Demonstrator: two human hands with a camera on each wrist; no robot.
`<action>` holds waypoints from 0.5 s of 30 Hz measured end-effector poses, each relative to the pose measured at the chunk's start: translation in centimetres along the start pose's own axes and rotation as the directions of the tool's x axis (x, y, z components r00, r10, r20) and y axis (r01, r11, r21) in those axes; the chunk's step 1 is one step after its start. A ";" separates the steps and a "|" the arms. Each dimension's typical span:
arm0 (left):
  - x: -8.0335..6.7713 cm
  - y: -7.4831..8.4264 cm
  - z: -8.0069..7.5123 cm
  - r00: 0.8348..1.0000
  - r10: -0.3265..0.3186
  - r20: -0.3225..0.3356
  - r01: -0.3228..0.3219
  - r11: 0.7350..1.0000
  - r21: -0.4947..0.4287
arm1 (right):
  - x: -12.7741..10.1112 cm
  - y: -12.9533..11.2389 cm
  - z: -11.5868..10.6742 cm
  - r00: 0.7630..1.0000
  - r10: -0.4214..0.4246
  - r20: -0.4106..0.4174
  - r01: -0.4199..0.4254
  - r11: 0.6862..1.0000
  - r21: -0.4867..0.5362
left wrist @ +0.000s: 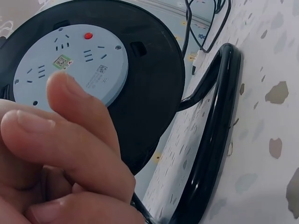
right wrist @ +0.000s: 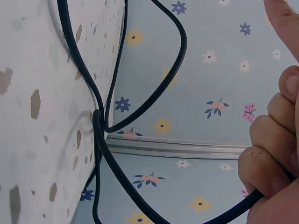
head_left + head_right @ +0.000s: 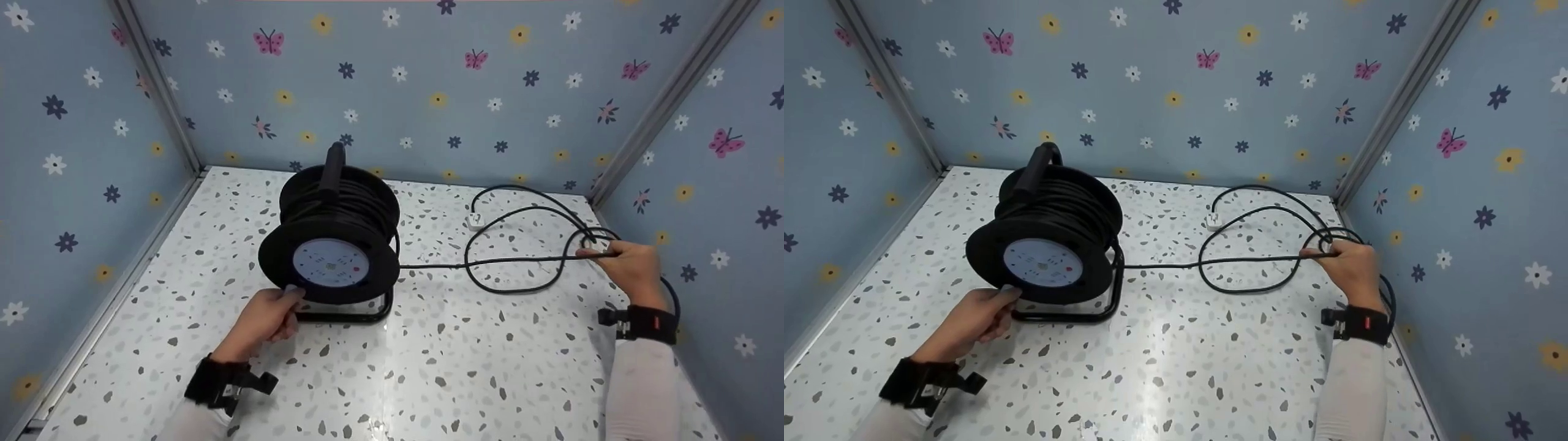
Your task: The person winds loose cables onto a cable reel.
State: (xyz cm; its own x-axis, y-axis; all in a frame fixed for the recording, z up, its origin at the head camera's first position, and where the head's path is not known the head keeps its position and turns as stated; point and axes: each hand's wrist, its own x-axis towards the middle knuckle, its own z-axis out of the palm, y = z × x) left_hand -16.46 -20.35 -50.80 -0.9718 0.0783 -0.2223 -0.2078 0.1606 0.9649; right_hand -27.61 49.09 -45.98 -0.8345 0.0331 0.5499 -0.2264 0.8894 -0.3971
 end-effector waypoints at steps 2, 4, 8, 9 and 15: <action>0.0 0.0 -0.2 1.000 -0.002 -0.004 0.002 1.000 -0.011 | -0.4 -0.2 0.4 1.000 0.006 -0.018 -0.006 1.000 0.012; -0.2 0.0 -0.3 1.000 -0.005 -0.010 0.004 1.000 -0.022 | -0.8 -0.4 0.7 1.000 0.020 -0.021 -0.019 0.999 0.026; -0.4 0.2 -0.6 0.999 0.000 -0.037 -0.002 0.999 -0.049 | -1.1 -0.9 1.2 0.999 0.044 0.022 -0.044 0.999 0.019; -0.4 0.3 -0.6 0.999 0.006 -0.048 -0.008 0.998 -0.056 | -1.1 -1.0 1.4 0.998 0.052 0.038 -0.052 0.999 0.013; -0.6 0.9 -0.8 0.992 0.050 -0.113 -0.062 0.992 -0.111 | -1.2 -1.7 2.5 0.992 0.058 0.116 -0.058 0.998 0.001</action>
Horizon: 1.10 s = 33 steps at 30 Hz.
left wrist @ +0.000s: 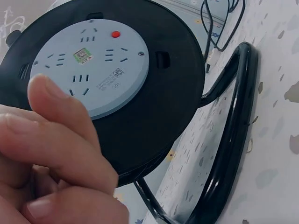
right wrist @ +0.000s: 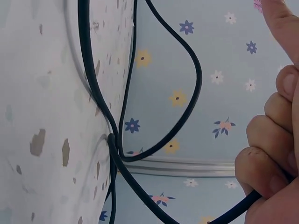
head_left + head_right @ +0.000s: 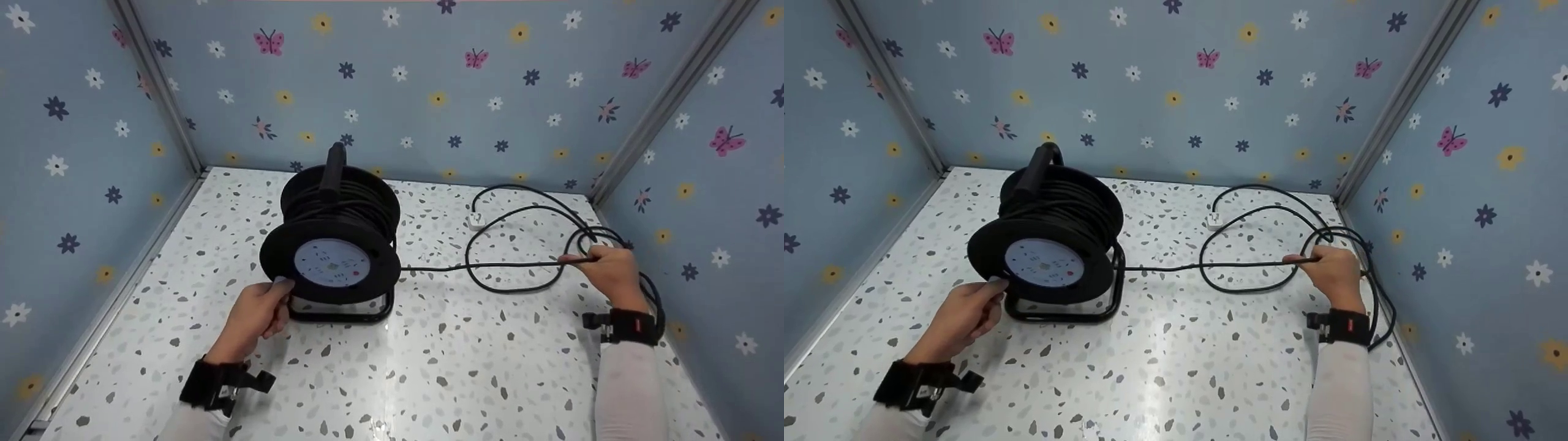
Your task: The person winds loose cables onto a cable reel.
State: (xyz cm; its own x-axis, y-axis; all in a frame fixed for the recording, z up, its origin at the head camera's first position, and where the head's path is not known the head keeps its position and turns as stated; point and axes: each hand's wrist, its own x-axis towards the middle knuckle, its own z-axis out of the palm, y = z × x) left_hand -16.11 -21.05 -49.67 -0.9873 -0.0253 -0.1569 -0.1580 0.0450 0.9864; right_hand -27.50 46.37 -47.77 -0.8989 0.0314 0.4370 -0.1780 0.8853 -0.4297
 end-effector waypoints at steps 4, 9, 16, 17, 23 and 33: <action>-0.1 0.3 0.0 0.999 0.033 -0.041 -0.035 0.998 -0.047 | 0.0 -0.3 0.5 0.998 -0.014 0.064 0.012 0.999 0.042; -0.2 0.7 0.2 0.995 0.054 -0.081 -0.063 0.991 -0.114 | -0.2 -0.4 0.7 0.987 -0.026 0.156 0.006 0.992 0.125; -0.3 1.5 0.4 0.991 0.084 -0.107 -0.102 0.979 -0.175 | -0.3 -1.0 0.6 0.969 -0.031 0.245 -0.029 0.971 0.237; -0.3 1.6 0.5 0.990 0.087 -0.109 -0.106 0.979 -0.176 | -0.3 -1.1 0.7 0.967 -0.035 0.253 -0.029 0.969 0.245; -0.4 2.5 0.6 0.990 0.080 -0.113 -0.103 0.972 -0.213 | -0.4 -1.7 1.4 0.967 -0.123 0.224 0.075 0.974 0.214; -0.8 4.5 1.1 0.994 0.072 -0.079 -0.090 0.961 -0.261 | 0.1 -3.3 3.5 0.951 -0.217 0.221 0.184 0.970 0.159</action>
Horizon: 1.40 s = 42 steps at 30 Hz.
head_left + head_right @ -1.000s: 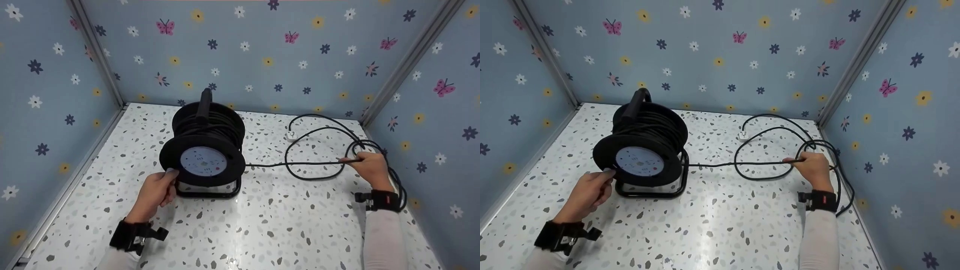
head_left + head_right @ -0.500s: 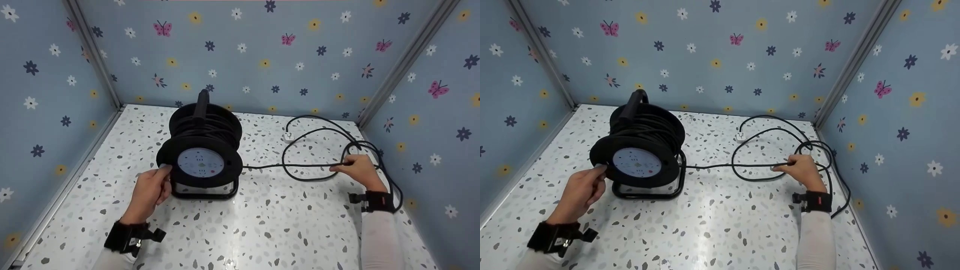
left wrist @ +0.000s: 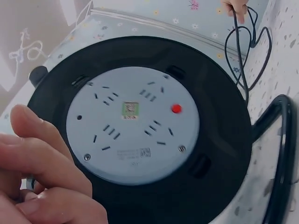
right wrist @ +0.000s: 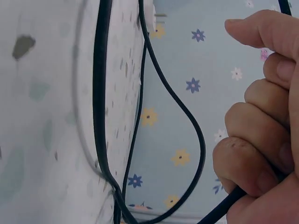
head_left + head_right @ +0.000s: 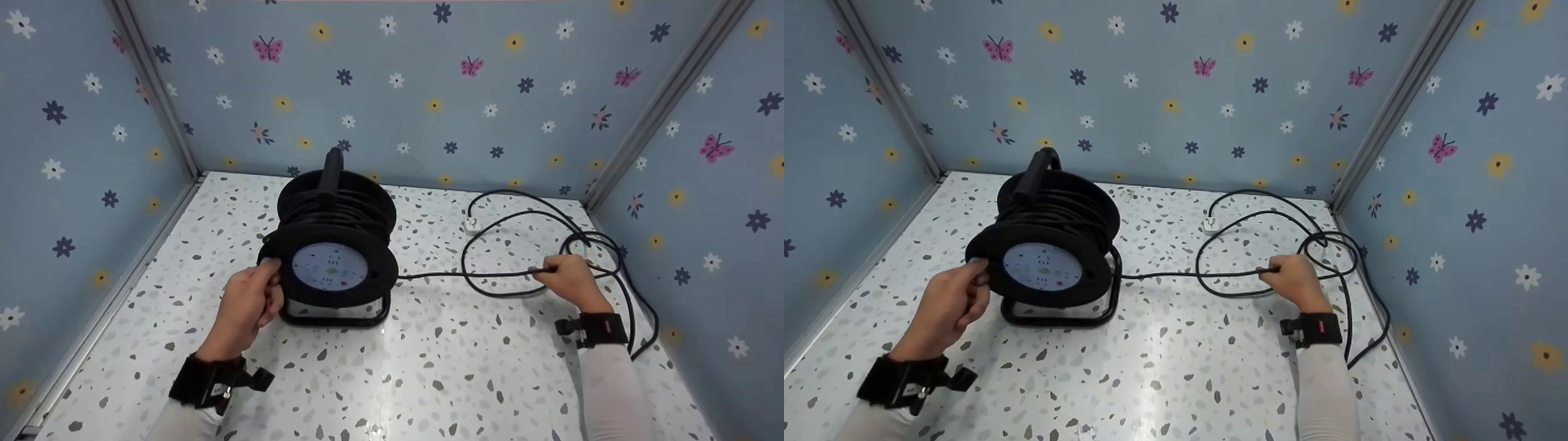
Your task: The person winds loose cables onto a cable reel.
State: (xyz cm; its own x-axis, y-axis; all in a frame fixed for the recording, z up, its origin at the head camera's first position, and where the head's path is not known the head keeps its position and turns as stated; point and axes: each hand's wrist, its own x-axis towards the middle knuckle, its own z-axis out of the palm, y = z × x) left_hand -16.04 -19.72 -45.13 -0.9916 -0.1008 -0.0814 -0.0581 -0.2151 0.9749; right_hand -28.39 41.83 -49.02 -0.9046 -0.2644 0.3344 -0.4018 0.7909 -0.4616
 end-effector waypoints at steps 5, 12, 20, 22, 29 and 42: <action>-0.1 1.4 0.8 0.999 0.036 0.022 -0.037 0.998 0.048 | 0.7 -1.1 1.6 0.999 -0.031 0.034 0.031 0.999 -0.013; 0.1 2.7 2.3 0.992 0.099 0.081 -0.100 0.995 0.007 | 1.4 -2.8 3.6 0.994 -0.063 0.088 0.065 0.998 -0.013; 0.0 3.4 4.3 0.983 0.126 0.132 -0.126 0.992 -0.012 | 1.9 -4.4 5.3 0.988 -0.093 0.125 0.093 0.996 0.003; 0.1 3.4 4.9 0.979 0.132 0.159 -0.128 0.991 -0.036 | 2.0 -4.7 5.7 0.986 -0.101 0.132 0.102 0.995 0.002; 0.1 3.5 6.7 0.971 0.132 0.201 -0.119 0.990 -0.076 | 2.1 -5.9 6.8 0.979 -0.108 0.171 0.104 0.994 0.032; 0.4 2.3 10.5 0.937 0.182 0.298 -0.122 0.971 -0.207 | 2.1 -8.4 8.7 0.958 -0.134 0.255 0.118 0.990 0.079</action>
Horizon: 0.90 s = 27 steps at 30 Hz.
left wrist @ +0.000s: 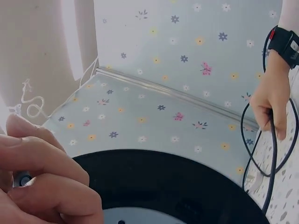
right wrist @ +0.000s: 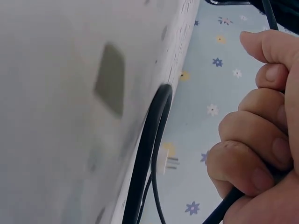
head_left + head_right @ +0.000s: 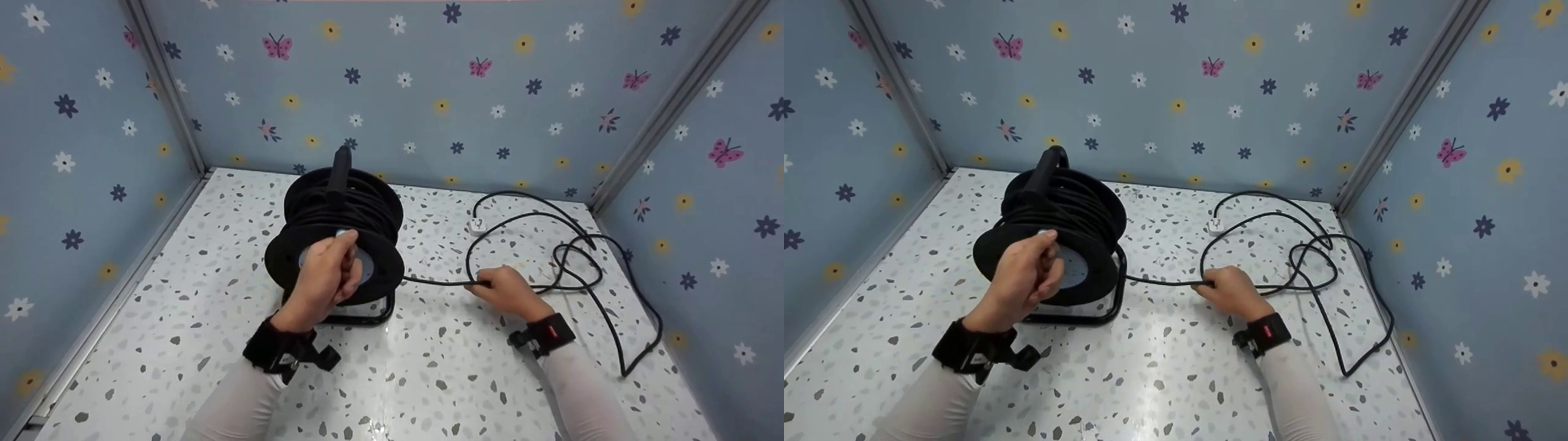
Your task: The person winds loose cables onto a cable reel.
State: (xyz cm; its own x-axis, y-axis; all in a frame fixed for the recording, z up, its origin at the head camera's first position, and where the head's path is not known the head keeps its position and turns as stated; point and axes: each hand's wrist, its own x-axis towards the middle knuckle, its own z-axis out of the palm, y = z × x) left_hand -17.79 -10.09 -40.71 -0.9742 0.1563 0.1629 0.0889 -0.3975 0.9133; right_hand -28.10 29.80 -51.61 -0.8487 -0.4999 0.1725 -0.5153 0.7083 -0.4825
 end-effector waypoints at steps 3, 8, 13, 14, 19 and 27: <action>0.2 -0.6 0.6 0.999 -0.002 0.035 0.002 1.000 0.015 | 0.4 -0.5 0.4 1.000 -0.027 0.007 0.027 1.000 -0.005; 0.4 -1.2 1.3 0.998 -0.029 0.050 0.027 0.999 0.038 | 1.0 -1.5 0.9 0.999 -0.041 0.029 0.041 0.999 0.008; 0.5 -1.8 2.0 0.998 -0.040 0.053 0.037 0.998 0.044 | 1.4 -2.2 1.3 0.998 -0.024 0.057 0.024 1.000 0.011; 0.5 -2.0 2.1 0.998 -0.038 0.056 0.036 0.998 0.050 | 1.5 -2.3 1.4 0.998 -0.021 0.063 0.020 1.000 0.013; 0.5 -2.7 2.7 0.996 -0.054 0.070 0.049 0.996 0.072 | 2.0 -2.7 1.9 0.997 -0.045 0.061 0.044 0.999 0.016; 0.5 -4.8 3.5 0.990 -0.109 0.088 0.092 0.979 0.181 | 2.8 -3.7 2.8 0.994 -0.098 0.053 0.096 0.995 0.033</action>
State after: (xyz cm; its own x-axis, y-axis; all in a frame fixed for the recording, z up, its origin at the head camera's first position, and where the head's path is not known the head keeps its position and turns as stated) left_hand -17.97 -4.92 -43.69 -0.9560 0.2778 0.0942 0.0348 -0.2116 0.9767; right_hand -28.24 24.35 -51.75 -0.7868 -0.5924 0.1733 -0.5904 0.6402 -0.4915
